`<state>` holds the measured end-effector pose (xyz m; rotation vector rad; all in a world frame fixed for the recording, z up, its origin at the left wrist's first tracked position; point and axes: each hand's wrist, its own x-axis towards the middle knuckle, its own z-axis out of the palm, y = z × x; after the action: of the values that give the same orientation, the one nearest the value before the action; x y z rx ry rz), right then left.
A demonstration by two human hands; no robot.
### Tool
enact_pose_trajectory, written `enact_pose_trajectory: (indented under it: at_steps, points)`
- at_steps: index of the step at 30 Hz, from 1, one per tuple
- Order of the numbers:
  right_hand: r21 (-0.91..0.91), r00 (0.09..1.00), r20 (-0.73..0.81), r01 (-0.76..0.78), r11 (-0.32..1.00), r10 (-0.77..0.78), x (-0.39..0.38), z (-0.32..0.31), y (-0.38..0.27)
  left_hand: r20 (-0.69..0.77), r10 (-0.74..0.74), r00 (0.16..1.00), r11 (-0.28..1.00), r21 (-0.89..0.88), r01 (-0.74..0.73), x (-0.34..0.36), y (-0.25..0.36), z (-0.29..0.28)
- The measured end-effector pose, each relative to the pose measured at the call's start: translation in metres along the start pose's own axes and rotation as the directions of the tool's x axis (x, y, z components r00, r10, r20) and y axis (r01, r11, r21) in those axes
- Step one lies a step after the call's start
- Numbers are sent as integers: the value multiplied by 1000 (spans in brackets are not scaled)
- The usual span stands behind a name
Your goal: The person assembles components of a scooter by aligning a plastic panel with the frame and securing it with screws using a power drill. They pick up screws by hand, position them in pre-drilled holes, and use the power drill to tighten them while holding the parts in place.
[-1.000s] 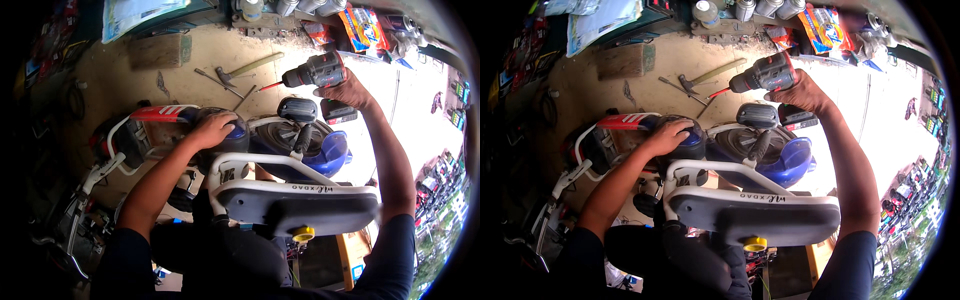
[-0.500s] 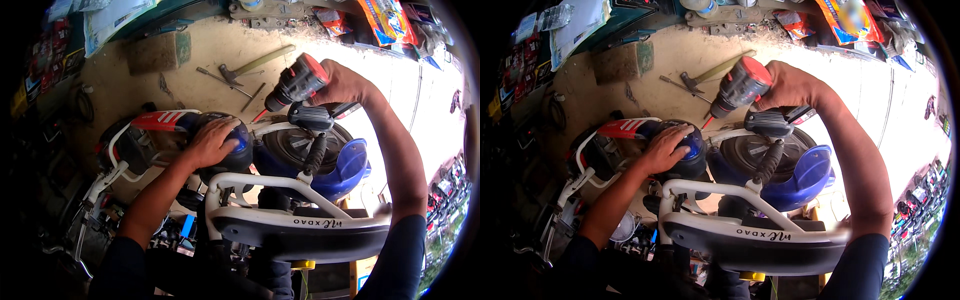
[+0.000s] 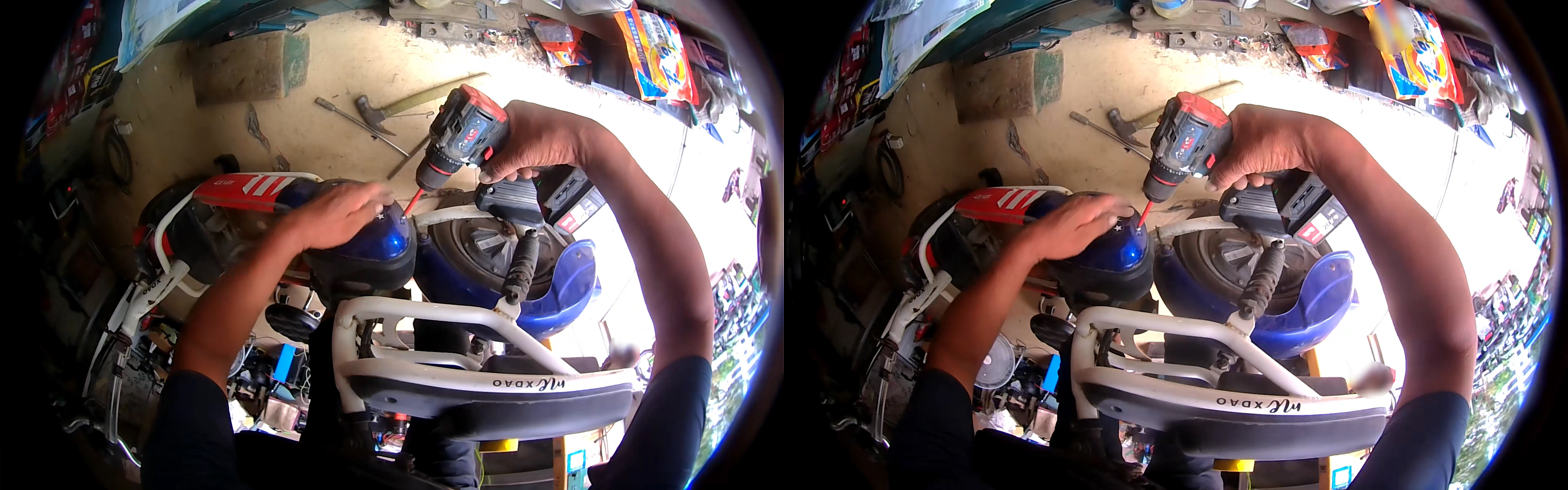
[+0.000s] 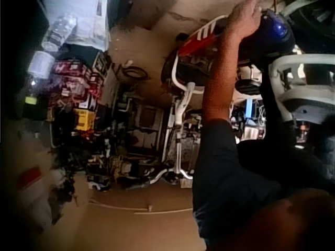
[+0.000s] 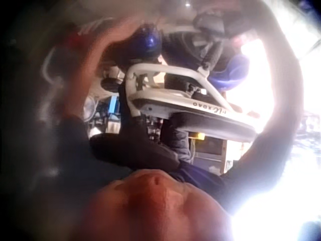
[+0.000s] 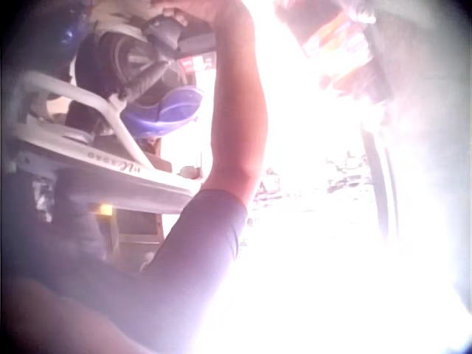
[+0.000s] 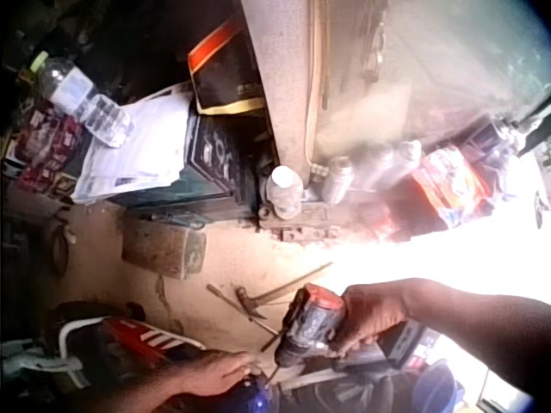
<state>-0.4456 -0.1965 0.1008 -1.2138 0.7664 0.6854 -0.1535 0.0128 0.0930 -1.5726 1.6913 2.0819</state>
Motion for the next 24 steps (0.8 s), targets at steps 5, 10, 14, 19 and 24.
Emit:
enact_pose_trajectory:
  at_steps: [5,10,14,19,24]
  points:
    - [-16,999,37,-26,1000,26,-2,-5,-11,156,10,988,995,99,-26,74,-16,6]
    - [-63,996,67,-54,997,58,-4,-7,-10,473,-94,876,962,-185,203,122,-19,32]
    - [-24,998,39,-41,999,42,-6,-5,-1,503,-50,863,984,-125,129,127,-7,36]
    - [-14,999,19,-49,999,49,-11,-4,2,616,-29,788,964,-192,185,121,-11,44]
    - [6,999,11,-30,1000,30,-4,-2,7,676,-31,736,996,-40,79,131,-16,51]
